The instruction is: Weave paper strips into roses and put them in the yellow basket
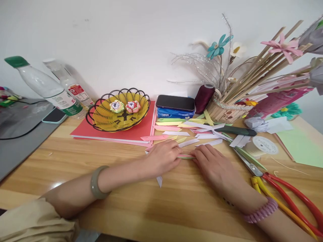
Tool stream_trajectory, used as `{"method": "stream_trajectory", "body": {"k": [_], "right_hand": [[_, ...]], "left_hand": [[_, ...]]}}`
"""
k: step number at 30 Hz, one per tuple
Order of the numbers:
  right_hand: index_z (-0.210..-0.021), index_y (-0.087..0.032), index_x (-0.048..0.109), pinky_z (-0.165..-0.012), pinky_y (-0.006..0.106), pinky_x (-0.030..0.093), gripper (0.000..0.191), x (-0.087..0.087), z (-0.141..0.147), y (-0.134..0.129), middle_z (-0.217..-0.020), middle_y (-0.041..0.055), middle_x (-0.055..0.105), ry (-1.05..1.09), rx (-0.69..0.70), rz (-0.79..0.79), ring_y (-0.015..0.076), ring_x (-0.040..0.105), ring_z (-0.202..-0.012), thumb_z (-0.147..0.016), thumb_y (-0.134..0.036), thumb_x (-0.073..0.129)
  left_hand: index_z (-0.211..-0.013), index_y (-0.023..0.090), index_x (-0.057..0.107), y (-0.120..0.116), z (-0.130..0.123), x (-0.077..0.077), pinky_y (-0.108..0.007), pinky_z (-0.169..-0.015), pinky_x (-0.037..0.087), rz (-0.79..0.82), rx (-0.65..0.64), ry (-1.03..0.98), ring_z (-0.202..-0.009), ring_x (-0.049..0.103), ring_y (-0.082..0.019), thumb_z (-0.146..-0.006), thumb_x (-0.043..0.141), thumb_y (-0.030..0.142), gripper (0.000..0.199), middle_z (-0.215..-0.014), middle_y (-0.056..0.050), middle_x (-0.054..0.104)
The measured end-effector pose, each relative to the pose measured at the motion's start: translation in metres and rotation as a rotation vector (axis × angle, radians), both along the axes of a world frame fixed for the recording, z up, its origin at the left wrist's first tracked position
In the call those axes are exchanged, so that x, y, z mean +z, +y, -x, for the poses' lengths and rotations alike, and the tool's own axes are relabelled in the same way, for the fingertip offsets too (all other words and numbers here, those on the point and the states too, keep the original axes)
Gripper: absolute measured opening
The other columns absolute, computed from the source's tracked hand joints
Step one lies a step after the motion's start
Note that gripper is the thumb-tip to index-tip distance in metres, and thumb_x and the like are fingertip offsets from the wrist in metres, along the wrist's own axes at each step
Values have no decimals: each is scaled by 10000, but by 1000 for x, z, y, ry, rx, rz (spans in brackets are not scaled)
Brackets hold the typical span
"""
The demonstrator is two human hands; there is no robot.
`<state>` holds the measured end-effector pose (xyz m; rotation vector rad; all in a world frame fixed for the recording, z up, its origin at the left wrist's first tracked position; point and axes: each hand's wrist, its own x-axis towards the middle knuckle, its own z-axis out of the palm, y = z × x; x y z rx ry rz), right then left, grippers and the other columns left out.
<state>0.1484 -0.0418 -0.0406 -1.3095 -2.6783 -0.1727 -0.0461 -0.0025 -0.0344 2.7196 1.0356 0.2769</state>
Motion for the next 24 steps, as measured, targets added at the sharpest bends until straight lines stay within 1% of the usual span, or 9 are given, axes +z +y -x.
{"method": "stream_trajectory", "body": {"k": [4, 8, 9, 12, 14, 16, 18, 20, 24], "right_hand": [[-879, -126, 531, -673, 364, 415, 235, 4, 2, -1, -854, 121, 545, -30, 9, -58, 237, 495, -801, -894, -170, 300], [-915, -146, 494, -593, 316, 409, 212, 17, 3, -4, -776, 80, 558, 141, -28, 43, 199, 522, -700, -899, -189, 287], [-925, -161, 478, -583, 304, 405, 190, 22, 4, -5, -778, 68, 563, 217, -49, 111, 186, 524, -684, -901, -201, 294], [-870, -200, 445, -573, 273, 399, 154, 36, 6, -10, -744, 20, 537, 533, -109, 434, 142, 498, -640, -911, -262, 310], [-807, -199, 442, -571, 256, 397, 188, 43, 9, -12, -703, -3, 484, 816, -98, 701, 122, 464, -625, -907, -317, 334], [-777, -184, 454, -545, 232, 378, 211, 47, 13, -15, -689, -13, 445, 1123, -49, 953, 99, 429, -601, -882, -360, 403], [-782, -166, 475, -500, 205, 332, 211, 48, 19, -20, -667, -24, 429, 1395, -6, 1161, 73, 392, -555, -833, -369, 502], [-798, -153, 497, -482, 189, 299, 216, 47, 26, -26, -634, -35, 415, 1591, 14, 1326, 57, 372, -529, -791, -355, 573], [-796, -146, 524, -461, 164, 278, 199, 46, 36, -42, -594, -47, 384, 1838, 83, 1452, 44, 328, -508, -757, -314, 625]], "left_hand": [[-889, 171, 644, 1, 0, 2, -295, -740, 444, 5, 8, -116, -823, 556, -168, -775, 446, 176, 228, -841, -50, 631], [-837, 166, 637, 3, 4, 26, -280, -712, 428, 112, 69, -231, -771, 552, -160, -691, 507, 165, 196, -807, -35, 645], [-818, 175, 635, 4, 6, 34, -271, -677, 423, 180, 94, -260, -729, 546, -151, -673, 532, 185, 178, -781, -21, 639], [-827, 169, 622, 9, 9, 53, -232, -579, 403, 537, 112, -410, -629, 519, -115, -657, 598, 264, 196, -726, 7, 604], [-891, 153, 617, 12, 10, 60, -242, -664, 427, 772, 20, -582, -718, 549, -124, -665, 629, 305, 273, -778, -7, 607], [-939, 141, 618, 11, 7, 61, -288, -814, 415, 936, -107, -736, -887, 560, -161, -666, 653, 303, 320, -883, -37, 621], [-1009, 155, 610, 6, 2, 61, -314, -864, 398, 1038, -110, -779, -955, 553, -179, -666, 667, 310, 381, -961, -54, 628], [-1003, 160, 627, -2, -3, 62, -325, -869, 396, 1095, -135, -755, -954, 559, -186, -699, 628, 389, 381, -976, -66, 638], [-1025, 163, 622, -21, -8, 68, -312, -889, 386, 1069, -178, -819, -1002, 543, -193, -694, 616, 449, 437, -1027, -72, 630]]}}
